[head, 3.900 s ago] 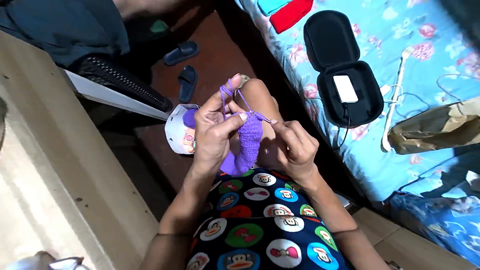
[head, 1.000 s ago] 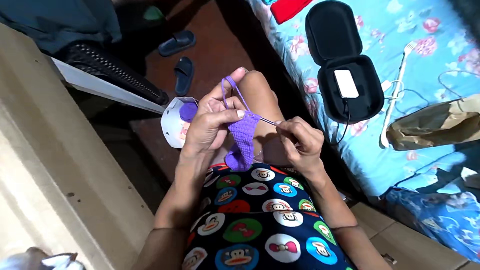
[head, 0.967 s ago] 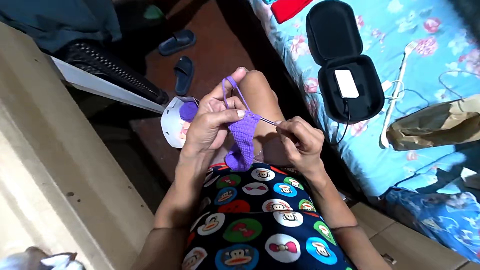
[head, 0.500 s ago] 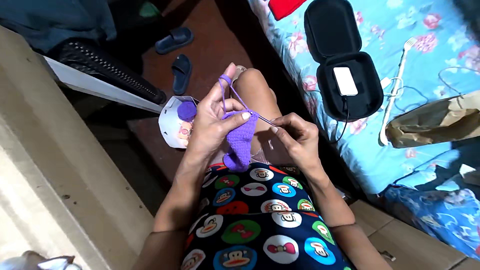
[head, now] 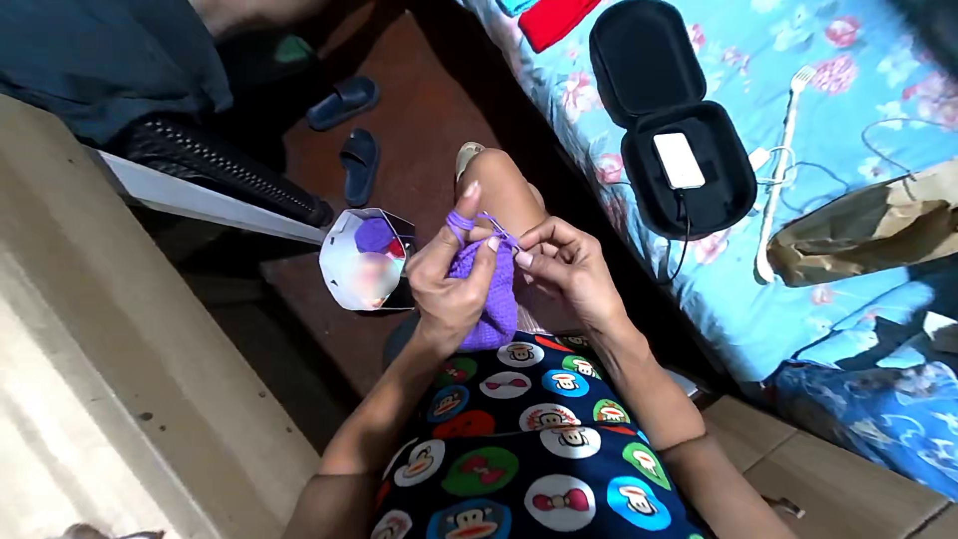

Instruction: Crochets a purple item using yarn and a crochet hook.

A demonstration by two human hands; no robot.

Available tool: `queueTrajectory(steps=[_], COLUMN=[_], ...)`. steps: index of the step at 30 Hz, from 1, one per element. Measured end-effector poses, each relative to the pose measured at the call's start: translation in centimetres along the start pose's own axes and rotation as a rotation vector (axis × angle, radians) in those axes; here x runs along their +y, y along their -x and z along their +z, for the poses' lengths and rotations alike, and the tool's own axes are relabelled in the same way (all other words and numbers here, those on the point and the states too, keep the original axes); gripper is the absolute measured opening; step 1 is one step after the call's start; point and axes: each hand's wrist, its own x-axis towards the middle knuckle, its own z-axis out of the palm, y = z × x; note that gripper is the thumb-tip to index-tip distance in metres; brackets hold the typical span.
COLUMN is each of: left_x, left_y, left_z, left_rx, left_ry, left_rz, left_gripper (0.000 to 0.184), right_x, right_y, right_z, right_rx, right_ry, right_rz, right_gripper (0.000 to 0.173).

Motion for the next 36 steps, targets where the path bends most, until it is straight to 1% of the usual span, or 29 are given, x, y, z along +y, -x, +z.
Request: queueTrajectory(steps=[1, 2, 5, 7, 9, 12, 16, 19, 22, 25, 28, 32, 36], left_x=[0.2, 0.4, 1.0, 1.1, 1.2, 1.4, 1.1, 0.5, -0.5, -0.3, -1.1, -1.2, -1.1], left_y=[-0.1, -0.3, -0.7, -0.9, -1.1, -1.5, -2.4, -2.5, -3.2, -2.8, -3.5, -3.5, -3.4], left_z=[-0.1, -0.2, -0.5, -0.7, -1.0, -1.8, -2.7, -3.3, -3.4, -3.6, -3.6, -3.7, -3.4], left_rx=[0.002, 0.006, 0.0, 0.002, -0.011, -0.045, -0.065, -0.111, -0.137, -0.177, -0.187, -0.229, -0.262], left_ry=[0.056, 0.107, 0.231, 0.277, 0.297, 0.344, 0.46, 0.539, 0.623, 0.673, 0.714, 0.679, 0.642], left_rz=[-0.033, -0.071, -0.18, -0.215, -0.235, -0.258, -0.367, -0.406, -0.431, -0.476, -0.515, -0.482, -0.498], left_gripper=[0.055, 0.057, 0.061, 0.06, 0.059, 0.055, 0.046, 0.046, 0.044, 0.046, 0.046, 0.051, 0.067], right_x=[0.1, 0.2, 1.7, 2.3, 2.5, 2.4, 2.4, 2.3, 2.2, 2.1, 2.0, 1.8, 1.8], right_y=[0.2, 0.4, 0.8, 0.6, 0.5, 0.5, 0.5, 0.5, 0.4, 0.3, 0.3, 0.3, 0.3], right_z=[0.1, 0.3, 0.4, 0.2, 0.1, 0.0, -0.6, -1.0, -1.3, -1.5, -1.6, -1.6, -1.6], right_rx=[0.026, 0.065, 0.178, 0.24, 0.26, 0.261, 0.223, 0.169, 0.128, 0.096, 0.071, 0.065, 0.062], right_ry=[0.004, 0.081, 0.499, 0.753, 0.867, 0.931, 0.957, 0.91, 0.805, 0.716, 0.645, 0.601, 0.583], right_rz=[-0.014, -0.077, -0.447, -0.64, -0.734, -0.806, -0.837, -0.828, -0.774, -0.722, -0.673, -0.606, -0.562], right_gripper=[0.011, 0.011, 0.013, 0.016, 0.016, 0.016, 0.016, 0.016, 0.016, 0.014, 0.013, 0.013, 0.011])
